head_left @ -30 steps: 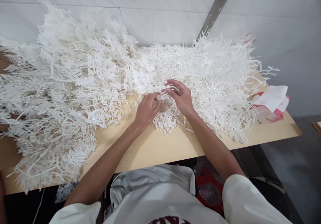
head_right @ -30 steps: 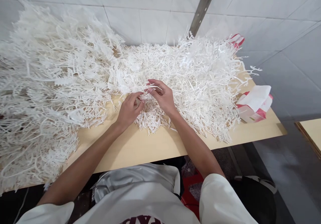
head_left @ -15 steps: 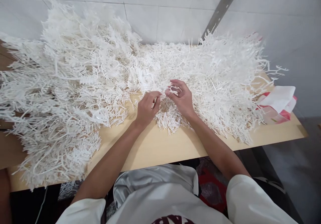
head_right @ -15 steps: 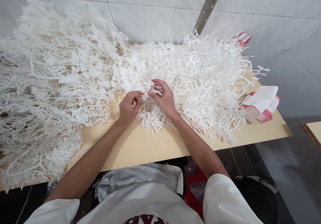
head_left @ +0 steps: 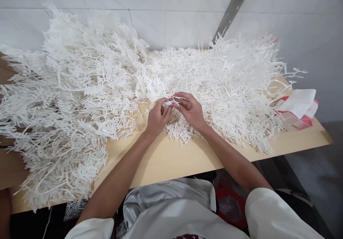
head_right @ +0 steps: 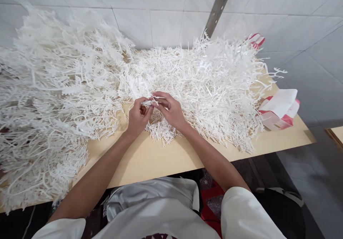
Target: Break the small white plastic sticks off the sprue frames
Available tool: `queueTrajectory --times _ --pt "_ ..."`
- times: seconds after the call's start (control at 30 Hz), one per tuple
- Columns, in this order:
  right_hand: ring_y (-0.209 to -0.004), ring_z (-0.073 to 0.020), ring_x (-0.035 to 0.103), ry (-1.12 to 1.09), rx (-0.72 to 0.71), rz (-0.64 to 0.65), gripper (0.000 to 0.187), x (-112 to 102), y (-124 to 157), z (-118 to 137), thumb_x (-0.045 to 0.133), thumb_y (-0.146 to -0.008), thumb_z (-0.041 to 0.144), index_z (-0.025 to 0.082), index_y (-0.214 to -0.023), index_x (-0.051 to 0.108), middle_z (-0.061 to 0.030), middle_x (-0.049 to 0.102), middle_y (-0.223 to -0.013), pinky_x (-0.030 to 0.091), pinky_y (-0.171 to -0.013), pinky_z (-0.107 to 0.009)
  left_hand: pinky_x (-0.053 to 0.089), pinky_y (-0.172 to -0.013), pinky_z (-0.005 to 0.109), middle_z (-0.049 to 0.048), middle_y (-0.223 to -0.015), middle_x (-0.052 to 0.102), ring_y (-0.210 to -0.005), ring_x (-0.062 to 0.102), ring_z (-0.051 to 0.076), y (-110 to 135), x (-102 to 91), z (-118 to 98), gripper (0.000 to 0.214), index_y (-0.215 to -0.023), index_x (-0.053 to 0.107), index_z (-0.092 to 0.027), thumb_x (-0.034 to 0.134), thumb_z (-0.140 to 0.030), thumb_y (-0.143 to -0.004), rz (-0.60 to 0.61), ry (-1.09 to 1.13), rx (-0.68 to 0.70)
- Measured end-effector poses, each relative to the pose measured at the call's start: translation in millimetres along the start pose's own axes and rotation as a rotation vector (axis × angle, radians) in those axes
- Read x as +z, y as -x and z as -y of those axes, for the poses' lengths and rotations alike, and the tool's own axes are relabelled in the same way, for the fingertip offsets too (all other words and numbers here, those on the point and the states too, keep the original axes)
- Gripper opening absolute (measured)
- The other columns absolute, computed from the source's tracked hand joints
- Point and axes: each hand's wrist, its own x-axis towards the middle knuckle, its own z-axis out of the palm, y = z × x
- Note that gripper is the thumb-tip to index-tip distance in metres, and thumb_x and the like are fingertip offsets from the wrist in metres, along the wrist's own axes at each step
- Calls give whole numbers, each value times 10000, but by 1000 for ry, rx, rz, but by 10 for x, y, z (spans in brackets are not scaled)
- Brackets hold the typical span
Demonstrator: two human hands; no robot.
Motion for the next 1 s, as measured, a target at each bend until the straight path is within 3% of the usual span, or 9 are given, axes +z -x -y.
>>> queueTrajectory --times 0.17,0.23,0.4,0.57,0.73,0.9,1.0 --pt "-1003 -176 640 297 -213 -261 247 -22 -1 -58 678 -846 363 301 -1080 629 -47 599 -1111 601 -794 -345 473 -680 250 47 -937 634 -790 598 123 -37 -47 -45 250 -983 623 -200 465 -393 -974 -1 -21 96" --pt "-988 -198 615 449 -297 -300 221 -60 5 -47 657 -857 342 306 -1074 642 -68 592 -1060 592 -761 -367 480 -667 241 58 -988 628 -830 609 123 -39 -47 -37 233 -989 636 -200 473 -366 -972 -6 -24 108" --pt "-931 -183 633 476 -403 -14 259 -104 25 34 493 -936 259 315 -1132 653 -59 639 -1017 576 -802 -390 507 -711 246 56 -1050 665 -927 634 133 -26 -42 11 227 -1055 629 -203 433 -161 -947 1 1 160" --pt "-809 -146 633 499 -355 69 258 -93 -2 3 614 -889 394 254 -1102 657 -46 668 -968 562 -737 -320 513 -692 253 51 -993 672 -872 639 139 -21 -66 -15 124 -941 644 -198 523 -205 -912 18 62 128" --pt "-804 -135 627 568 -315 49 194 -126 -8 -45 503 -961 372 272 -1043 647 -21 688 -930 518 -739 -297 460 -601 224 45 -1016 632 -659 558 75 -5 -70 -57 195 -996 643 -188 532 -338 -939 46 64 107" --pt "-679 -105 541 672 -336 61 144 -109 9 -32 482 -962 295 224 -906 593 3 609 -784 431 -615 -251 444 -640 205 30 -954 636 -812 603 95 0 -50 -54 205 -952 620 -187 476 -332 -971 94 20 136" --pt "-636 -101 483 815 -386 21 142 -60 16 -39 455 -946 233 201 -849 553 2 568 -748 370 -562 -248 413 -614 212 20 -927 635 -760 577 90 5 -33 -49 183 -900 607 -185 481 -301 -962 78 -39 152"
